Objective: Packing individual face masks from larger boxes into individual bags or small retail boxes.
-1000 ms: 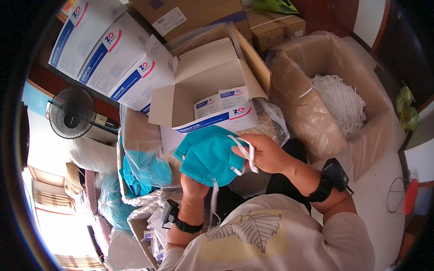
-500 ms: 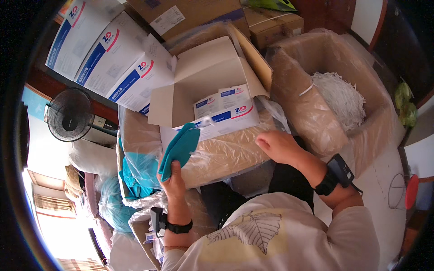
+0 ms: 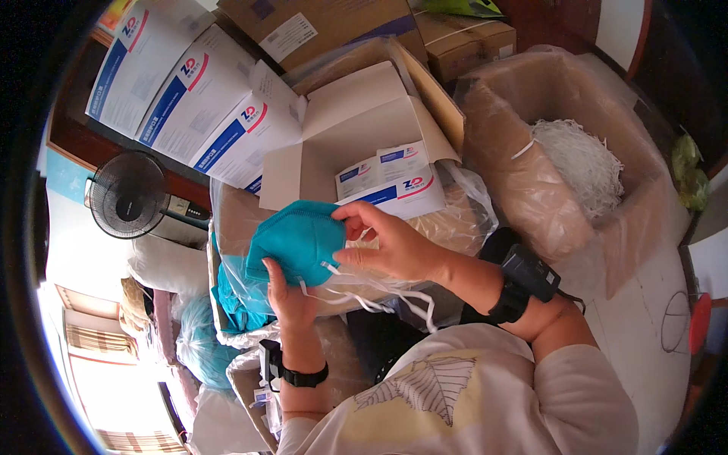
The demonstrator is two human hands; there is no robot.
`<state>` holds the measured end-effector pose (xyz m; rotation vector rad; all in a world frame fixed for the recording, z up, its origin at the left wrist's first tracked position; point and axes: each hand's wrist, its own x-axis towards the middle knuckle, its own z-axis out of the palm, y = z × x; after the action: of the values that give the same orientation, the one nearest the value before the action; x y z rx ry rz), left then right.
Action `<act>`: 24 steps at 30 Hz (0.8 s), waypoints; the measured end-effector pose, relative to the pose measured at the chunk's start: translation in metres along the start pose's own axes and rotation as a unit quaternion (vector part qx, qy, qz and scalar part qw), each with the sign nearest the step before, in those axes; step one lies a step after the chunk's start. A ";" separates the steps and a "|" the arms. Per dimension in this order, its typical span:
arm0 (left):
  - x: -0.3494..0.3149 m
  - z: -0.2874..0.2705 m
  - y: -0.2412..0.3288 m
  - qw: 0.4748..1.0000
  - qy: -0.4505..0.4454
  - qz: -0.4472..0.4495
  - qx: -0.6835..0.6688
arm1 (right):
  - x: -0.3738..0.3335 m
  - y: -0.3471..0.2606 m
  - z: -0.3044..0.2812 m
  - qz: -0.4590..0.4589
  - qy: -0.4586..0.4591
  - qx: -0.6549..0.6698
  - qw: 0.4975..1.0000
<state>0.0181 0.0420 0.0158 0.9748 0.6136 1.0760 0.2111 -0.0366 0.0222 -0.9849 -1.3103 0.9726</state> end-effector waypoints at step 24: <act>-0.009 0.052 -0.012 0.996 0.066 0.032 -0.044 | -0.007 0.011 0.008 -0.011 0.073 -0.015 0.997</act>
<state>0.0622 0.0133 0.0286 0.8570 0.6403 1.2207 0.2028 -0.0399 0.0093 -1.0423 -1.2151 0.8500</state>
